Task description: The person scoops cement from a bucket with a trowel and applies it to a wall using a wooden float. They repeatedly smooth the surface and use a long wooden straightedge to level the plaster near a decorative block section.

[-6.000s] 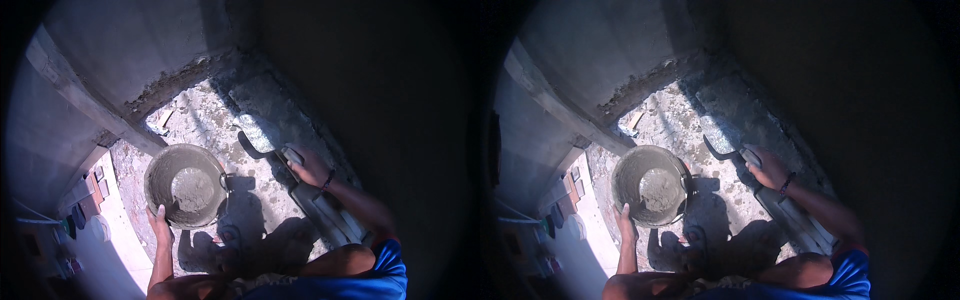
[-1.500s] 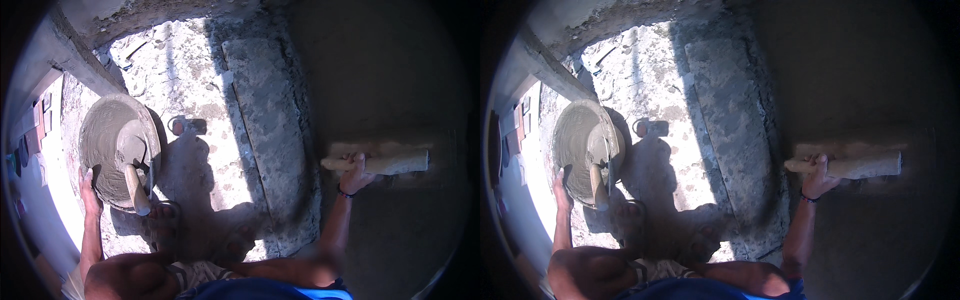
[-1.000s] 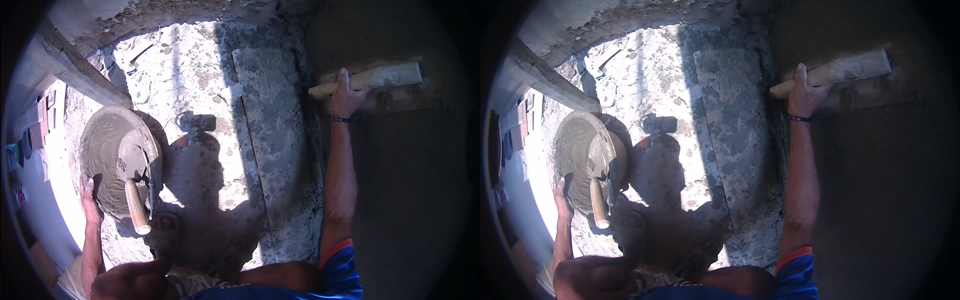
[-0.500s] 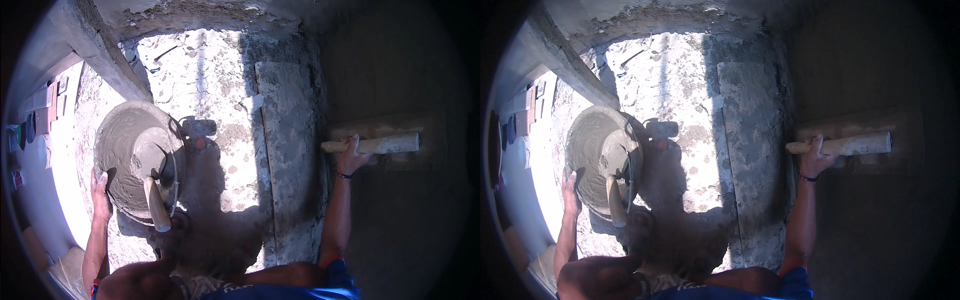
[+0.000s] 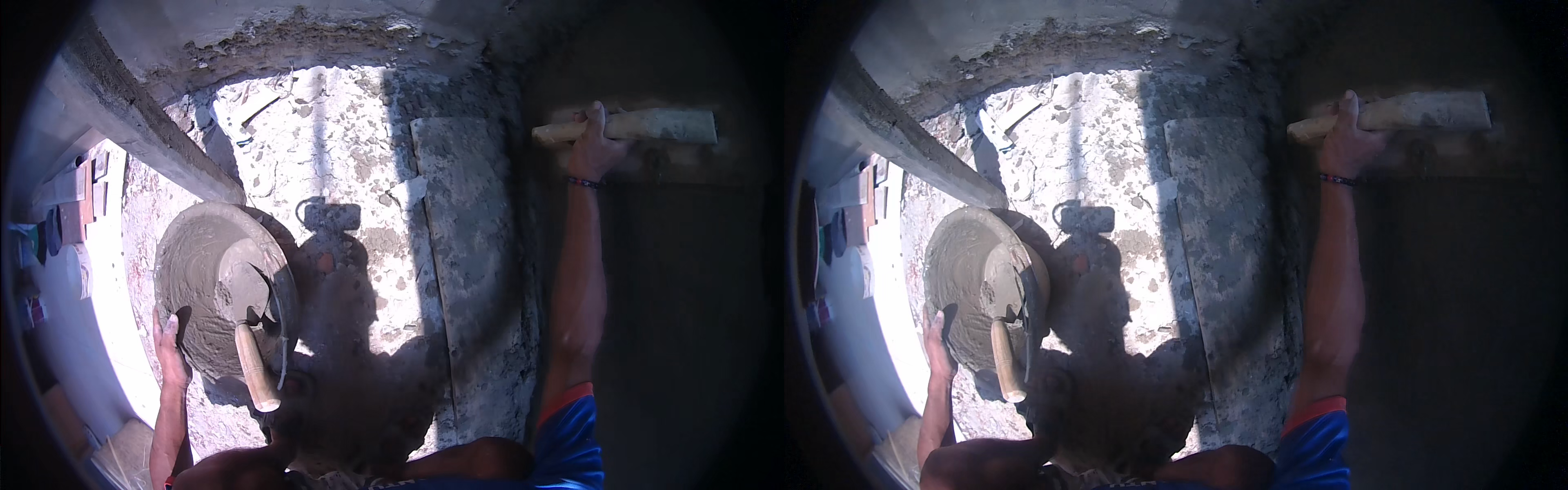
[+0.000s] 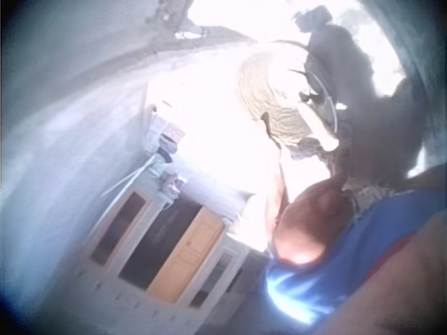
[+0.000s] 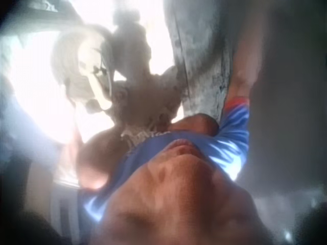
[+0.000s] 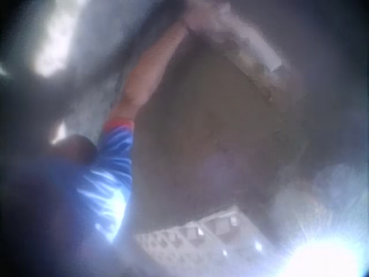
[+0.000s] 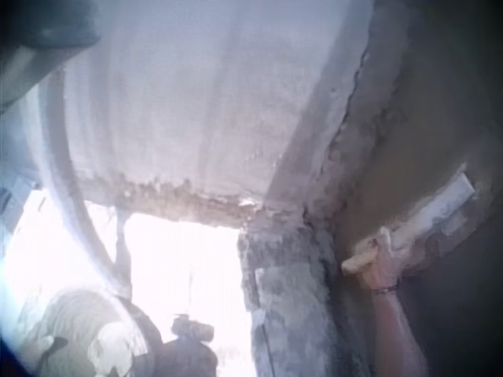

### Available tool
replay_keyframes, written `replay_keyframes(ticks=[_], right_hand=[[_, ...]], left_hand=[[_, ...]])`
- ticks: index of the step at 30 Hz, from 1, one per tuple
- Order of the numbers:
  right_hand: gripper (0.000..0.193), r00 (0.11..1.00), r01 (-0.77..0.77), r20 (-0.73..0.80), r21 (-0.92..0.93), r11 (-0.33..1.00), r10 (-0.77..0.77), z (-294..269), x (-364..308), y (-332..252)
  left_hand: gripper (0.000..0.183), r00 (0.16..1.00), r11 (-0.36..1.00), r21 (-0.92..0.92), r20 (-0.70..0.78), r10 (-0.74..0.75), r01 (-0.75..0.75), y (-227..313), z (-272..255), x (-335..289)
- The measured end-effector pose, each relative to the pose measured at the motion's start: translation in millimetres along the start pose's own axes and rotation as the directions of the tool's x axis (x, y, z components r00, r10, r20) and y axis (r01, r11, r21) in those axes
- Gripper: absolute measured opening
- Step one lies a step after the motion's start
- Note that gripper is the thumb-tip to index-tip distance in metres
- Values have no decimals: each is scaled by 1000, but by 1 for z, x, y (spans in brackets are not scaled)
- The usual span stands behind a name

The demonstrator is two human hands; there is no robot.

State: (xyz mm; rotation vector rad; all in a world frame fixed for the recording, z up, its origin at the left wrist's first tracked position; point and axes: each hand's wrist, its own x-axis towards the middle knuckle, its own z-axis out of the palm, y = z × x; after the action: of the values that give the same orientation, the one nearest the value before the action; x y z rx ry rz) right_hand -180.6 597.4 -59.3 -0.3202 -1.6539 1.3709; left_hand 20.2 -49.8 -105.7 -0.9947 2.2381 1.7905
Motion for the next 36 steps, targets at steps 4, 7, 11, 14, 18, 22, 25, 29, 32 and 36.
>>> replay_keyframes(ticks=[4, 7, 11, 14, 18, 22, 25, 29, 32, 36], right_hand=[[64, 995, 88, -13, -413, 906, -103, -11, -8, 70], [69, 975, 175, 10, -638, 750, -220, -15, -21, 71], [66, 997, -72, -40, -356, 932, 62, -58, -55, 41], [60, 988, -140, -97, -265, 954, 118, -78, -87, 8], [55, 987, -157, -65, -198, 968, 147, -106, -97, -12], [47, 999, -48, -18, -12, 999, 48, -78, -53, -39], [41, 996, 93, -31, 164, 982, -89, -33, 0, -33], [46, 996, 90, -13, 86, 992, -90, 24, 37, -12], [49, 1000, -18, -12, -42, 999, 17, 42, 38, 28], [56, 999, 31, -28, -262, 965, -39, 50, 25, 90]], left_hand=[[79, 1000, 999, 48, -5, 18, -17, 10, 9, -1], [80, 999, 1000, 6, -40, -20, 20, 4, 0, -1], [81, 1000, 1000, 20, -17, -14, 14, 4, 4, -2], [82, 1000, 999, 38, 23, -8, 7, -8, -10, 1], [85, 986, 964, -261, 164, -15, 58, 39, -4, -12], [84, 958, 804, -526, 91, -271, 277, 50, 1, -6], [82, 994, 975, -213, 106, -39, 61, 8, -15, -1], [77, 1000, 999, 37, 9, -23, 23, 3, 1, -2], [76, 1000, 1000, 5, -6, -30, 30, 2, -1, -1], [75, 999, 999, -4, -9, -35, 35, 3, 0, 2]])
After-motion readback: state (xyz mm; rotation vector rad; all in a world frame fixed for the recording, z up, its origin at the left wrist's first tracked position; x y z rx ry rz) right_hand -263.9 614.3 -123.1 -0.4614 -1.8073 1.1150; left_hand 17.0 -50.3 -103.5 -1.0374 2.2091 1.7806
